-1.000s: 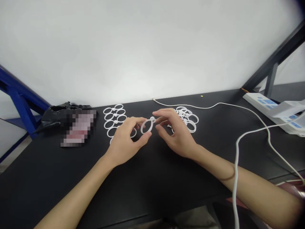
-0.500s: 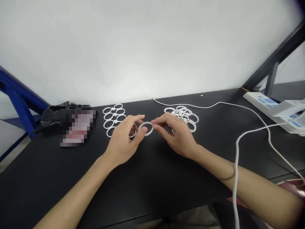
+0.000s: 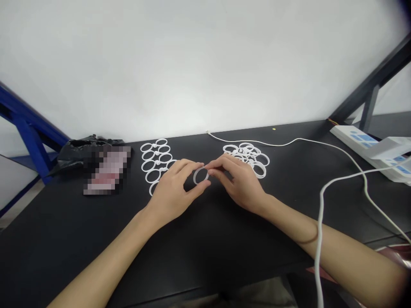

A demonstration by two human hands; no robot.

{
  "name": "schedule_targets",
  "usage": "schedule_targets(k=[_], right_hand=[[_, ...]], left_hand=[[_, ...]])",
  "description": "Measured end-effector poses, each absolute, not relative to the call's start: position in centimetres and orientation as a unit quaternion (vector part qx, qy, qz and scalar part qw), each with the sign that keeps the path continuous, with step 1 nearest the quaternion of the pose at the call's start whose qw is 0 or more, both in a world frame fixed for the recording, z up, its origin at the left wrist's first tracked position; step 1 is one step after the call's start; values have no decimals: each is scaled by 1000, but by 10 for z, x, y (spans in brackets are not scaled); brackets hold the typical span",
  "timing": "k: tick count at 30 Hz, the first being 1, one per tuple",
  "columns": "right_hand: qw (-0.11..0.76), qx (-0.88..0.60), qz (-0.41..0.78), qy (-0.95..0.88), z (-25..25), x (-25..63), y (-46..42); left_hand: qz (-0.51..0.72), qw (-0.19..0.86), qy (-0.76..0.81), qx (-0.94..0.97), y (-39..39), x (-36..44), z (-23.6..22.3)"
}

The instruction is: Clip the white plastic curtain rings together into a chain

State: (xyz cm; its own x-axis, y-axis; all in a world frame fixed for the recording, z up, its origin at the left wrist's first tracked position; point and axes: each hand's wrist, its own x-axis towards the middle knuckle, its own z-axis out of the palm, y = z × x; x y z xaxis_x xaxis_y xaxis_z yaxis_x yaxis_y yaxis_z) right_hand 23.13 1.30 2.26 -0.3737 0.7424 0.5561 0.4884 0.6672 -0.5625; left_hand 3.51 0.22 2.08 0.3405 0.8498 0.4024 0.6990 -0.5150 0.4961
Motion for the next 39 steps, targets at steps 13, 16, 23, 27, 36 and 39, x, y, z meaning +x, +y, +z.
schedule_targets(k=[13,16,23,27,36,39], right_hand=[[378,-367,180,-831,23,230,12],[383,-371,203,-821,26,231,12],[402,-372,226,-806,29,230,10],[396,-378,210,-810,23,232,14],[366,-500,41,-784,17,258,46],[359,-501,31,-787,15,260,47]], left_hand=[[310,76,450,834,7,29,19],[313,61,443,838,8,28,18],[334,56,434,835,6,29,20],[333,55,444,830,8,27,23],[210,-5,677,705,60,-41,34],[169,18,707,686,82,-55,36]])
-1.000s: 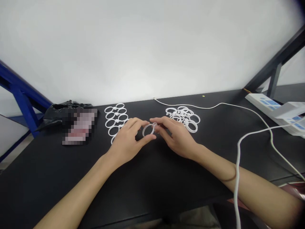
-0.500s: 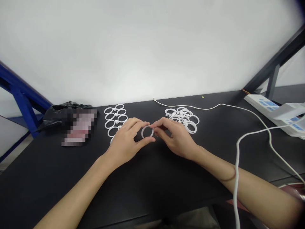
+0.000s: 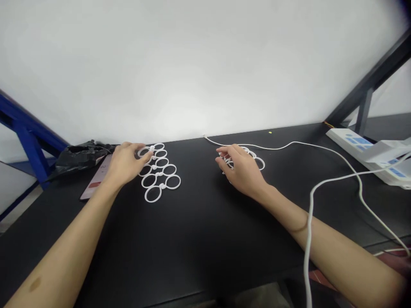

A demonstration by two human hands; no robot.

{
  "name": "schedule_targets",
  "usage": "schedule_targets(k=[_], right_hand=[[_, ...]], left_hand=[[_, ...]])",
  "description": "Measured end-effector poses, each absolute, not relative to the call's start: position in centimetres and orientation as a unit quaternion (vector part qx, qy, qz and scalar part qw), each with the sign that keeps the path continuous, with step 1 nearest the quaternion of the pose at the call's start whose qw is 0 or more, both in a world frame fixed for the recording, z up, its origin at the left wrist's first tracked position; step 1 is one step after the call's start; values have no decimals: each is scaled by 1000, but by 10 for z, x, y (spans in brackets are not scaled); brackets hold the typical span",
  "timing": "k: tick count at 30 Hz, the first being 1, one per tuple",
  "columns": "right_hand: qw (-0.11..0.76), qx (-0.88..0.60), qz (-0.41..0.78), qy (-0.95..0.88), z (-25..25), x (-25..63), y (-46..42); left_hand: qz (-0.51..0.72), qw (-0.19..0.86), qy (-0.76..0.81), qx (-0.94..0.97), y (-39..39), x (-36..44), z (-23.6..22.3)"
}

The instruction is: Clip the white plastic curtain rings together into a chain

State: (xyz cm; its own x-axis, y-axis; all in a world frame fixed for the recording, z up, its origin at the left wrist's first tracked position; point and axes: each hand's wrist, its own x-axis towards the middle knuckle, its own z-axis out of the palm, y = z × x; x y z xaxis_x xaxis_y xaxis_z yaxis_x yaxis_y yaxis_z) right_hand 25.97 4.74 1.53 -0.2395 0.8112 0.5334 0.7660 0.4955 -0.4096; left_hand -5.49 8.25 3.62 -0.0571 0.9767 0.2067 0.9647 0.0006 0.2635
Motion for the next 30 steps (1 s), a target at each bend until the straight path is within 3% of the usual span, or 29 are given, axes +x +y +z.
schedule_targets(k=[8,15,25,30], right_hand=[[340,-526,16,-779,14,262,49],[314,-563,-71,-761,14,273,60],[236,-544,-114,-797,1,280,71],[264,-532,-91,-799,10,276,65]], left_hand=[[145,80,734,658,106,-63,36],[224,37,755,615,75,-57,48],[284,-75,548,783,24,-1,25],[273,-69,470,837,17,14,16]])
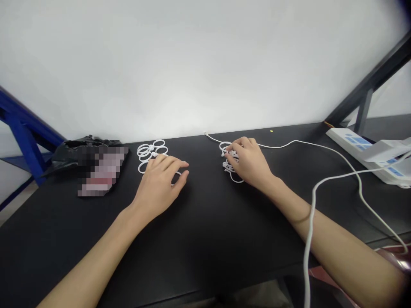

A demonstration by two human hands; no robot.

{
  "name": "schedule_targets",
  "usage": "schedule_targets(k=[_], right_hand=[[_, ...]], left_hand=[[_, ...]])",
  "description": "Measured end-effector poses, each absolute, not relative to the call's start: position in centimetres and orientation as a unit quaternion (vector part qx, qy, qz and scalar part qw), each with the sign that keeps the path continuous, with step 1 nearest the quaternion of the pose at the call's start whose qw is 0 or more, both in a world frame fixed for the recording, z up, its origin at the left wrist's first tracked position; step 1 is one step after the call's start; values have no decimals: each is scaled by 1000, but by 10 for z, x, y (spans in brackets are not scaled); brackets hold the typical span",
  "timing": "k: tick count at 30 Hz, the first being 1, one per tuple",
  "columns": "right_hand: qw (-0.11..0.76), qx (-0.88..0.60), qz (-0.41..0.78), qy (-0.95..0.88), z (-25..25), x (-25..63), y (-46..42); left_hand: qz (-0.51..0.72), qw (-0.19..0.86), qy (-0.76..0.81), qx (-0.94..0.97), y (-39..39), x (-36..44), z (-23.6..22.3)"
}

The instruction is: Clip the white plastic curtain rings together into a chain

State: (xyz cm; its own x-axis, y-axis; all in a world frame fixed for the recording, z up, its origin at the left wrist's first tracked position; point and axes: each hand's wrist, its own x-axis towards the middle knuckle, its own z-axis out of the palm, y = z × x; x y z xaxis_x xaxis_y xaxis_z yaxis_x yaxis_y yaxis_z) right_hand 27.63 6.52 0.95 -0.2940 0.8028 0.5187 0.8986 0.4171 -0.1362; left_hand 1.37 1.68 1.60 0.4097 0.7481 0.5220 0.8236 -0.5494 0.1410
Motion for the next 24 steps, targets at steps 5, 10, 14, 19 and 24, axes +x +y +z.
schedule_targets(k=[5,10,14,19,24], right_hand=[[316,-429,-35,-846,20,262,49],[324,-340,105,-877,21,245,31],[348,-411,264,-800,24,235,20],[355,-465,384,-714,27,232,18],[353,-475,371,-716,28,232,17]], left_hand=[[-270,79,-457,-844,15,15,13],[-259,73,-442,-856,14,17,11],[-272,63,-411,-868,9,20,14],[-287,47,-367,-884,6,24,16],[-306,30,-374,-875,7,26,13]])
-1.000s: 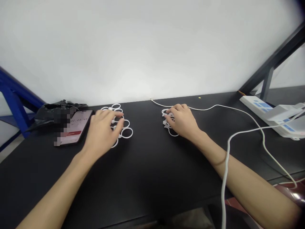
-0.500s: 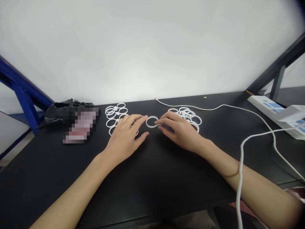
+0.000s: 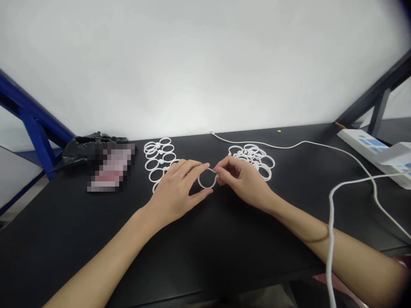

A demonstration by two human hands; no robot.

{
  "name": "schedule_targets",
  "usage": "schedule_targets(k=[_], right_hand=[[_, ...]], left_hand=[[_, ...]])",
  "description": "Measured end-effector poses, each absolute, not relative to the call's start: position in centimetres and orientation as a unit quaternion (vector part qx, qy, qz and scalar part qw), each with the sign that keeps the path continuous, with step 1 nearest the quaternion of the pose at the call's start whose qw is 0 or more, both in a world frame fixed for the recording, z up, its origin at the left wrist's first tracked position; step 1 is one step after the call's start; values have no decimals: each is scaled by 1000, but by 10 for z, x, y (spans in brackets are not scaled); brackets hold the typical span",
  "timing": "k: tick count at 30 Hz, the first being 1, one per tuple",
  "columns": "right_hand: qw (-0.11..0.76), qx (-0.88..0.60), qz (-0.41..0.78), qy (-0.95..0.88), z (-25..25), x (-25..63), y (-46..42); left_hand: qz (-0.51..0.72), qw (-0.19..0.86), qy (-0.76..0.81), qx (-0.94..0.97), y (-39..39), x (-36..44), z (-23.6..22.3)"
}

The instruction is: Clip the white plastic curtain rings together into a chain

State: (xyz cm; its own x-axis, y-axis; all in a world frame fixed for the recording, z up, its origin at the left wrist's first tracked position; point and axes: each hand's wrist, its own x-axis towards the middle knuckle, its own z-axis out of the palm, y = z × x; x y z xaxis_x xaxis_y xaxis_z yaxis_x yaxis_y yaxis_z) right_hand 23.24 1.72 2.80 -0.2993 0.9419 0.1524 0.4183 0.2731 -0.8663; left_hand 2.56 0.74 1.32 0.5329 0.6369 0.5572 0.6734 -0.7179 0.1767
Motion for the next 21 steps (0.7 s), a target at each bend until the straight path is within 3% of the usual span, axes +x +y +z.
schedule_targets(k=[8,21], right_hand=[[366,-372,199,-830,28,235,13],[365,-348,173,-846,23,236,15]], left_hand=[[-301,16,-398,-867,7,23,18],[-306,-34,-413,-857,5,23,19]])
